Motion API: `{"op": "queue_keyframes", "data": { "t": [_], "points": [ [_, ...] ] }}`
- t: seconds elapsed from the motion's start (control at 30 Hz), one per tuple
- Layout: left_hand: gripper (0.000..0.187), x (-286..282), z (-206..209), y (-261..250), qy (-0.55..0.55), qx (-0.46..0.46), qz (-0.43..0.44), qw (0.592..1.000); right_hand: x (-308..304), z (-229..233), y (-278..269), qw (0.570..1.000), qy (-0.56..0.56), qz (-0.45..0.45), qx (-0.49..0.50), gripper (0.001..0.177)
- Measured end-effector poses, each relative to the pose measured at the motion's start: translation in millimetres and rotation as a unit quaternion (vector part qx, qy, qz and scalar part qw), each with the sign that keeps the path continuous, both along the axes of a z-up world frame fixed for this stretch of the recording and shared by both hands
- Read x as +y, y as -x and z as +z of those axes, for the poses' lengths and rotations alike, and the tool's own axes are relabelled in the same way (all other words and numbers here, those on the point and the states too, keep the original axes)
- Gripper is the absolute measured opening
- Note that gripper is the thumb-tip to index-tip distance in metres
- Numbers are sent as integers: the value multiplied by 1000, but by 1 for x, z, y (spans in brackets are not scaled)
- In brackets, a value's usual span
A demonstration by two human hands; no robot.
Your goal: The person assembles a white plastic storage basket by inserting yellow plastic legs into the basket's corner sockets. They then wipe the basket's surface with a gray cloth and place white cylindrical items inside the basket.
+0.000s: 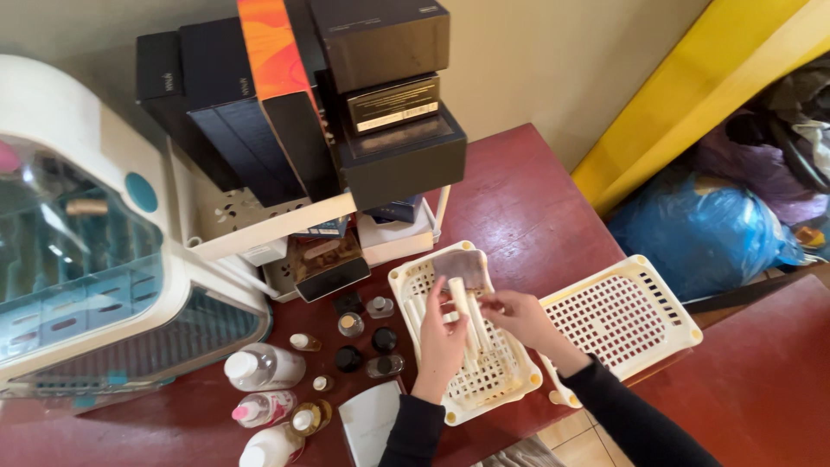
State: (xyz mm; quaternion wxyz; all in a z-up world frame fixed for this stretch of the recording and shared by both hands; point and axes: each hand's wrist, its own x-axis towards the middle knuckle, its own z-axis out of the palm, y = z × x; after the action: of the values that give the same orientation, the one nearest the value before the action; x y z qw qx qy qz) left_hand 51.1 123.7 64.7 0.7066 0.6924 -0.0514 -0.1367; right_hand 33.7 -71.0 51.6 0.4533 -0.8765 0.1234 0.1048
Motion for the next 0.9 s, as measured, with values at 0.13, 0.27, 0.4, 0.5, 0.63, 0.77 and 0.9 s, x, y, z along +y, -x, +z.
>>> {"op": "queue_keyframes", "data": {
  "t": [0.13,0.27,0.4,0.5,0.63,0.77,0.9],
  "points": [
    [58,-51,21,12,79,-51,-38,995,-49,17,26,976,-217,15,10,41],
    [48,-89,32,26,35,-197,-64,978,-79,21,34,984,-174,29,-24,45],
    [44,-108,30,25,63,-227,-79,969,-91,8,37,995,-85,-2,-51,36],
    [42,-112,24,17,52,-198,-83,975,-92,-5,35,995,-77,-16,-69,34],
    [37,-111,16,13,41,-169,-98,980,-95,-17,35,998,-22,-10,-65,33],
    [34,-107,18,13,68,-178,-107,976,-95,-19,37,998,2,-14,-58,36],
    [32,-105,22,13,35,-194,-111,974,-92,-17,37,996,-30,-11,-85,35]
  ]
}}
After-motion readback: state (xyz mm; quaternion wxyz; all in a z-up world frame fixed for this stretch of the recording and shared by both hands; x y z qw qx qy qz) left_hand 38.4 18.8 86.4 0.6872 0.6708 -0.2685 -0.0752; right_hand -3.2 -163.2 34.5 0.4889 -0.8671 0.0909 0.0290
